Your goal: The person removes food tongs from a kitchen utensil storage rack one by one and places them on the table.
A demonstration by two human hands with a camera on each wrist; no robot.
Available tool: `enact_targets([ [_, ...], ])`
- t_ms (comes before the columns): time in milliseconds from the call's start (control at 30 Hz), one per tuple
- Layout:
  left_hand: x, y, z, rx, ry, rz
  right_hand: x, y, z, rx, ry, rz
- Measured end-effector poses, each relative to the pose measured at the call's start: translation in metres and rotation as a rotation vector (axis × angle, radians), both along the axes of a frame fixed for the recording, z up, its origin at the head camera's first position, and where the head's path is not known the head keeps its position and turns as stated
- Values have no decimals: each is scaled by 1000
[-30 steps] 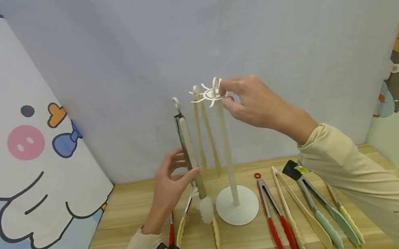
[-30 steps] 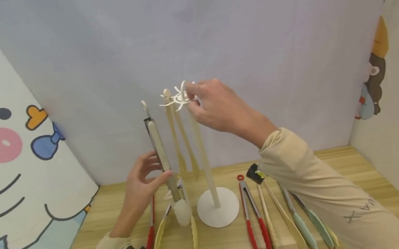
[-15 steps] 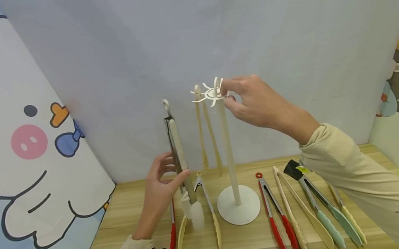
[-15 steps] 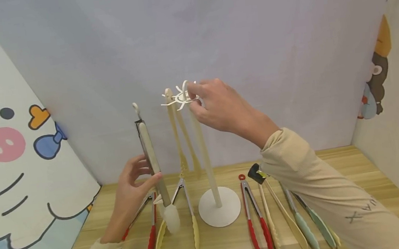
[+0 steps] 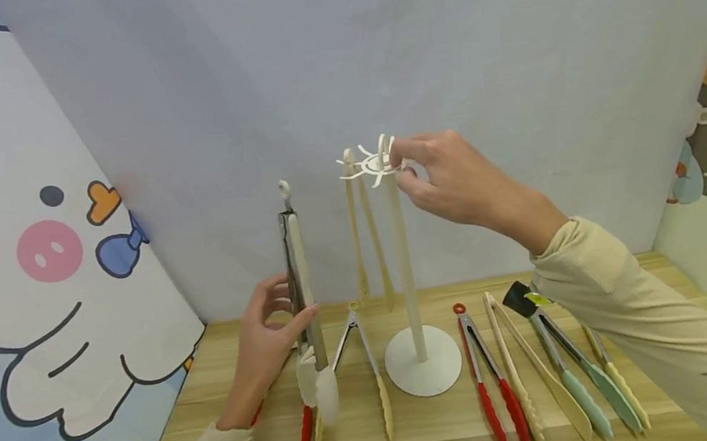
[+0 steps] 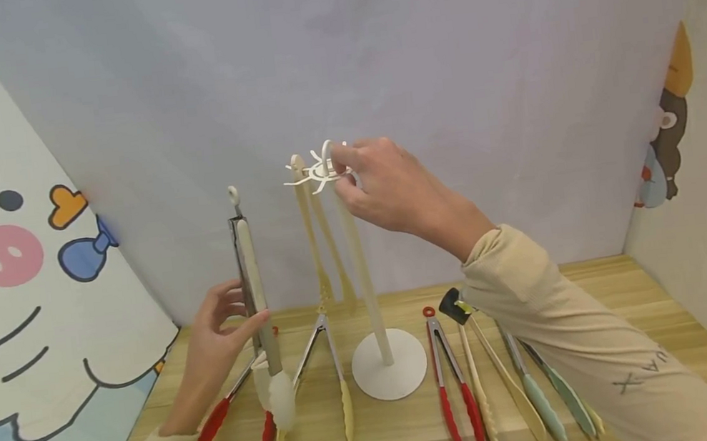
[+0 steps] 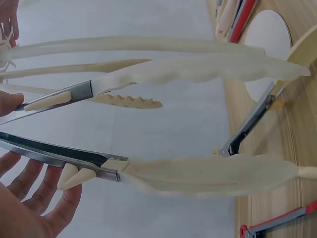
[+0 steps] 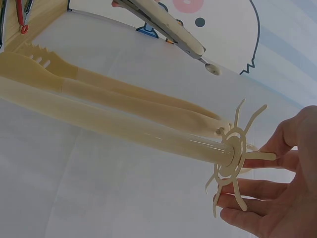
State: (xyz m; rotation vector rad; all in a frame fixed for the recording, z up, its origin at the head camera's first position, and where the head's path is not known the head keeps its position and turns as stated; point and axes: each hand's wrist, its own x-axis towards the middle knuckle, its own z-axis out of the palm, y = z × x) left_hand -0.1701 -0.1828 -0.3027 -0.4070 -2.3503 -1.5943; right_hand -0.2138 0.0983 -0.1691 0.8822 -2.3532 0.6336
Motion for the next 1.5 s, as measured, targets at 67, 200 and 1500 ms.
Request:
enact_targets([
  [67, 0, -3, -1, -14, 5, 9, 0, 0, 0, 0, -1, 0],
  [200, -4, -13, -9, -33, -5, 30, 1, 0, 1, 1, -3, 0],
  [1500, -26, -85, -46, -291, -114, 255, 0, 2, -2, -19, -13, 11],
])
